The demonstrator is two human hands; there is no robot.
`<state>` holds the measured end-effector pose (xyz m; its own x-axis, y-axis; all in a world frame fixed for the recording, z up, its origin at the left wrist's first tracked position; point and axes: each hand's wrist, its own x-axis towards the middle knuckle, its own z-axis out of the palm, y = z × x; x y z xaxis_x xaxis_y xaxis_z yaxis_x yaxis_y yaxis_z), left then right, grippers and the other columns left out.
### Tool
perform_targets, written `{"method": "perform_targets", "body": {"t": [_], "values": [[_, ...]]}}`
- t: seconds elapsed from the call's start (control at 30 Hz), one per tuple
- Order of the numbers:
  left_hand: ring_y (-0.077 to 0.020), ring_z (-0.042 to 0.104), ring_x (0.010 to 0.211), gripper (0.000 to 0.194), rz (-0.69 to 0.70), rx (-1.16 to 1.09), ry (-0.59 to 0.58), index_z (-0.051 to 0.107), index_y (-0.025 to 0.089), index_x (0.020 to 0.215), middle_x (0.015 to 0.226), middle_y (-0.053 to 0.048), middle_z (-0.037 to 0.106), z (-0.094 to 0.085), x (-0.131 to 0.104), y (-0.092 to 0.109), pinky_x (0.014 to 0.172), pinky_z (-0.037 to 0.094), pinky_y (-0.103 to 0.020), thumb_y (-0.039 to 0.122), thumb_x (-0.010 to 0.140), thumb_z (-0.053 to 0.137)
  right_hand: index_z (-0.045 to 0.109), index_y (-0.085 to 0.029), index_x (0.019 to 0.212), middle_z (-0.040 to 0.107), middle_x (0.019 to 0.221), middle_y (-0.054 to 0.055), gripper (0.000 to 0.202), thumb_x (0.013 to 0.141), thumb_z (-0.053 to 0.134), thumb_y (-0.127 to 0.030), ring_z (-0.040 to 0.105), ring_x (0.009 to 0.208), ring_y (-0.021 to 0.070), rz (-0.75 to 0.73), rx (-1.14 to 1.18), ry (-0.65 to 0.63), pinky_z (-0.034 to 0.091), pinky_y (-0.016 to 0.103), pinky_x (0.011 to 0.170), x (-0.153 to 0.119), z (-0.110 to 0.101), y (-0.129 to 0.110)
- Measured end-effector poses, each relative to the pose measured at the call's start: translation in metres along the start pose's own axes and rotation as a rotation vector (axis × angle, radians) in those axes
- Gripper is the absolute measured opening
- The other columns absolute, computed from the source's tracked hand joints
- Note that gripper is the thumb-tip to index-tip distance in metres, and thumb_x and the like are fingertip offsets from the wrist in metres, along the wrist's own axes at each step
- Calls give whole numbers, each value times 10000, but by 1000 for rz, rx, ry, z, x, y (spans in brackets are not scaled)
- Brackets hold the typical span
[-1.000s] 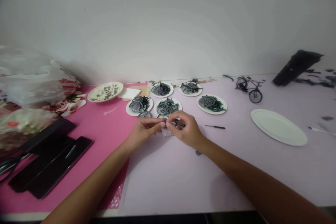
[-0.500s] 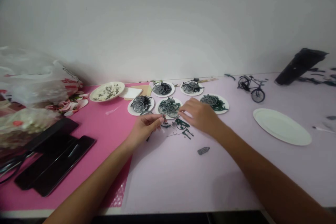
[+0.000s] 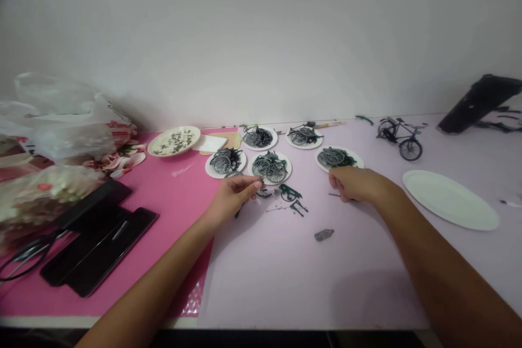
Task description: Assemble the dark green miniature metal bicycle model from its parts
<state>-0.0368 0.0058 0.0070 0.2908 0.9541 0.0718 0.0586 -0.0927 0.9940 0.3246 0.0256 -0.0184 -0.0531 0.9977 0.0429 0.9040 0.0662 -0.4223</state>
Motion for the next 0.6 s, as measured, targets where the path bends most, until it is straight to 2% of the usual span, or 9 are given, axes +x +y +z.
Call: {"method": "perform_targets", "body": {"t": [0.1, 0.17, 0.23, 0.3, 0.43, 0.53, 0.6], "values": [[-132, 578, 589, 534, 8, 2, -1, 828, 126, 986, 701, -54, 736, -1, 0, 0, 591, 480, -268, 594, 728, 850, 635, -231, 765, 601, 580, -23, 206, 643, 721, -90, 529, 487, 159, -24, 19, -269, 369, 277, 504, 2, -3, -9], [-137, 593, 605, 520, 11, 1, 3, 824, 130, 968, 713, -53, 737, -1, 1, 0, 606, 487, -270, 589, 724, 851, 671, -238, 911, 680, 750, 28, 154, 765, 662, -190, 601, 617, 199, -99, 5, -345, 429, 291, 566, 2, -7, -22], [-140, 604, 622, 499, 6, 1, 9, 819, 129, 949, 738, -57, 744, -1, 1, -1, 621, 492, -270, 579, 733, 845, 689, -245, 966, 709, 930, 74, 137, 882, 586, -280, 658, 803, 249, -200, -31, -262, 497, 325, 690, 0, -10, -39], [-137, 602, 623, 490, 0, -3, 12, 815, 126, 950, 773, -66, 756, -1, 1, -2, 619, 489, -268, 569, 743, 837, 695, -260, 999, 686, 1044, 87, 235, 990, 479, -354, 671, 936, 275, -253, -27, -159, 527, 372, 814, -5, -11, -57], [-131, 594, 611, 488, -9, -25, 11, 809, 125, 1001, 822, -76, 771, 0, 2, -6, 592, 469, -263, 547, 757, 832, 672, -243, 1043, 627, 1189, 114, 336, 1074, 370, -386, 671, 1002, 282, -312, 32, 87, 542, 419, 876, -15, -12, -87], [-134, 598, 610, 469, -14, -27, 6, 799, 127, 1007, 806, -72, 764, 1, 3, -7, 586, 466, -263, 533, 773, 825, 687, -242, 1086, 653, 1155, 105, 327, 1095, 379, -349, 669, 1033, 277, -448, 65, 211, 538, 415, 875, -16, -7, -100], [-133, 596, 604, 460, -13, -31, -2, 789, 128, 992, 776, -63, 752, 2, 2, -6, 585, 465, -261, 535, 778, 822, 710, -248, 1157, 667, 1061, 90, 295, 1092, 437, -342, 670, 947, 256, -551, 91, 275, 538, 396, 812, -16, -1, -106]]}}
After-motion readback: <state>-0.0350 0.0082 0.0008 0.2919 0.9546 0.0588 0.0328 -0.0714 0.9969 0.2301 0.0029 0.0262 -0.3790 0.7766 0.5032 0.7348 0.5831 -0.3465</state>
